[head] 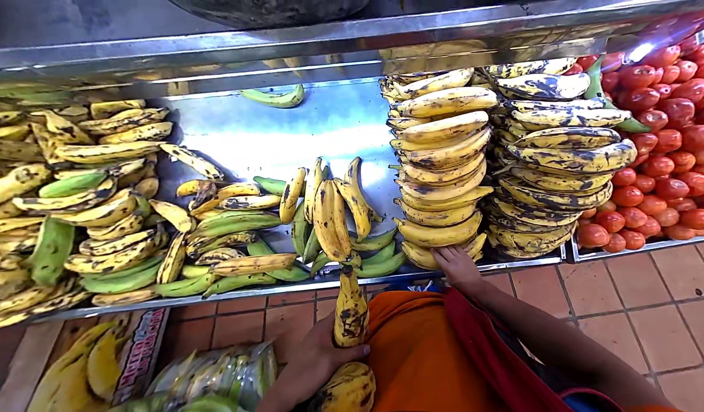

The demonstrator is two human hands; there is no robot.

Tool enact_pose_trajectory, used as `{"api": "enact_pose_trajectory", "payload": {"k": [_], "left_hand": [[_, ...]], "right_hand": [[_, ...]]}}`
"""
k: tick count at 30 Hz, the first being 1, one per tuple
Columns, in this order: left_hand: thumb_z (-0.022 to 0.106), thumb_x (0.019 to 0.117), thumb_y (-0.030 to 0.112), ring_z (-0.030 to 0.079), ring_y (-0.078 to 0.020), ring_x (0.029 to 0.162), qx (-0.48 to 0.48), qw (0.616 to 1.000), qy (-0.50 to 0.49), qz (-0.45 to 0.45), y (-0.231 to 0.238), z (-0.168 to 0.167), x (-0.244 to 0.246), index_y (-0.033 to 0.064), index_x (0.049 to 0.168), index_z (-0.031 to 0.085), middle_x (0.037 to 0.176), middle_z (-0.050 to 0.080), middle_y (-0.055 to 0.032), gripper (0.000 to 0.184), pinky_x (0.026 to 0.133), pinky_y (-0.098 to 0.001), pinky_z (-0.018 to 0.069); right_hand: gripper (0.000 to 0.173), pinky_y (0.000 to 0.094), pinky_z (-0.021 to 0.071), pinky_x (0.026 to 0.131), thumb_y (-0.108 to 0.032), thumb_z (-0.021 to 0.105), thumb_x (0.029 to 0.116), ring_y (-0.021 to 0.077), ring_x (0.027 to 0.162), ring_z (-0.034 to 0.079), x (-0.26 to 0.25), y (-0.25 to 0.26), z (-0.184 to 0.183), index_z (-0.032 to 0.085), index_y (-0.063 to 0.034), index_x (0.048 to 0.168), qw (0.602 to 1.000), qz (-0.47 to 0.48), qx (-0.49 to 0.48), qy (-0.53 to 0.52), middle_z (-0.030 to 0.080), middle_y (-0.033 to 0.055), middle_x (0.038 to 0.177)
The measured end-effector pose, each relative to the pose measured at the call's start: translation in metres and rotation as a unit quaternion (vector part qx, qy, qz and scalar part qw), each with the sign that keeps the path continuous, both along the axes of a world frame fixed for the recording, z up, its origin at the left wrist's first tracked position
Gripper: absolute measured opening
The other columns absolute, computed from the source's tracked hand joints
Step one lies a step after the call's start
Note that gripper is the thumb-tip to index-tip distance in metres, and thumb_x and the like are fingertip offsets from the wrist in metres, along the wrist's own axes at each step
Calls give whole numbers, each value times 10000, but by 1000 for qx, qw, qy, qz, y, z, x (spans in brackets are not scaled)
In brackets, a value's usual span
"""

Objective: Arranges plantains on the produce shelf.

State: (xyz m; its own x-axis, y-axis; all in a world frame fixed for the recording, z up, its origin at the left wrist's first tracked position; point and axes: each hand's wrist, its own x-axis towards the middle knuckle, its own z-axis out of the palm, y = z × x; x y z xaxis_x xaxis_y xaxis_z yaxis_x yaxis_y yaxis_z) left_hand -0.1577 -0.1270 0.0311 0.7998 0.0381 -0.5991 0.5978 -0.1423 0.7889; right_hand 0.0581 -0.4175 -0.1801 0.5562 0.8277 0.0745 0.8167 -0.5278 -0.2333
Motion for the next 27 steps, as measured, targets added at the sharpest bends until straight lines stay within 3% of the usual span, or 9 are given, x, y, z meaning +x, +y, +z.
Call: {"api": "enact_pose_trajectory", "payload": {"k": [4, 8, 11, 15, 17, 19, 23, 25, 27], "left_hand": [[882, 771, 269, 719, -168, 1053, -5, 1000, 1, 0, 0, 1, 0, 117, 1268, 634, 1097, 755, -7, 576, 967, -380, 596], [871, 775, 264, 714, -159, 1056, -2, 1000, 2, -13, 0, 5, 8, 107, 1269, 629, 1101, 751, -5, 572, 976, -385, 589], [870, 775, 274, 709, -150, 1059, -14, 1000, 9, -19, 1, 5, 15, 124, 1285, 619, 1108, 746, 5, 588, 974, -373, 586], [846, 811, 270, 694, -120, 1075, 2, 998, 4, -55, 0, 3, 32, 117, 1309, 613, 1135, 732, 0, 571, 981, -352, 578], [720, 893, 207, 652, -112, 1115, 60, 995, 26, -77, -9, 25, 47, 92, 1379, 573, 1198, 691, -42, 520, 1006, -364, 529], [669, 914, 268, 641, -158, 1157, 106, 988, 80, -81, -15, 25, 59, 131, 1449, 522, 1252, 671, -73, 572, 1018, -434, 516], [664, 914, 347, 640, -280, 1190, 138, 977, 128, -96, -26, -14, 83, 151, 1460, 501, 1275, 662, -135, 602, 1015, -563, 507], [678, 906, 370, 644, -308, 1167, 149, 971, 147, -118, -34, -25, 98, 131, 1400, 543, 1239, 667, -155, 565, 998, -588, 506], [649, 937, 375, 653, -320, 1155, 166, 962, 159, -145, -40, -35, 110, 137, 1393, 542, 1218, 678, -158, 525, 985, -597, 512]], "right_hand": [[464, 494, 523, 932, -79, 731, 818, 255, 1118, 646, -4, -10, -13, 712, -205, 1264, 990, -19, 72, -117, 694, 29, 1231], [418, 475, 572, 743, -26, 736, 791, 285, 960, 671, -3, 0, -13, 738, -157, 1188, 991, -21, 77, -106, 708, 58, 1089], [500, 456, 584, 690, 9, 728, 793, 284, 892, 688, -3, -2, -20, 717, -164, 1262, 995, -16, 55, -84, 710, 65, 987], [441, 511, 594, 830, -106, 665, 928, 327, 1039, 694, 1, -2, 10, 664, -196, 1360, 991, -48, -39, 116, 721, 112, 1116], [430, 529, 516, 1008, -226, 638, 991, 334, 1209, 631, 5, -2, 45, 619, -164, 1416, 949, -48, -86, 301, 673, 149, 1285], [397, 423, 541, 994, -246, 652, 994, 247, 1134, 670, -2, -8, 84, 659, -100, 1363, 892, -23, 22, 452, 692, 135, 1250], [583, 409, 519, 1082, -244, 711, 965, 213, 1252, 623, -17, -5, 165, 510, -20, 1464, 702, 79, 210, 676, 632, 115, 1377], [703, 381, 525, 1062, -344, 780, 895, 161, 1191, 647, -23, 7, 180, 472, 1, 1424, 695, 78, 198, 687, 671, 83, 1287], [636, 361, 565, 981, -389, 773, 893, 128, 1069, 692, -30, 23, 181, 536, -28, 1361, 685, -17, 192, 702, 720, 49, 1159]]}}
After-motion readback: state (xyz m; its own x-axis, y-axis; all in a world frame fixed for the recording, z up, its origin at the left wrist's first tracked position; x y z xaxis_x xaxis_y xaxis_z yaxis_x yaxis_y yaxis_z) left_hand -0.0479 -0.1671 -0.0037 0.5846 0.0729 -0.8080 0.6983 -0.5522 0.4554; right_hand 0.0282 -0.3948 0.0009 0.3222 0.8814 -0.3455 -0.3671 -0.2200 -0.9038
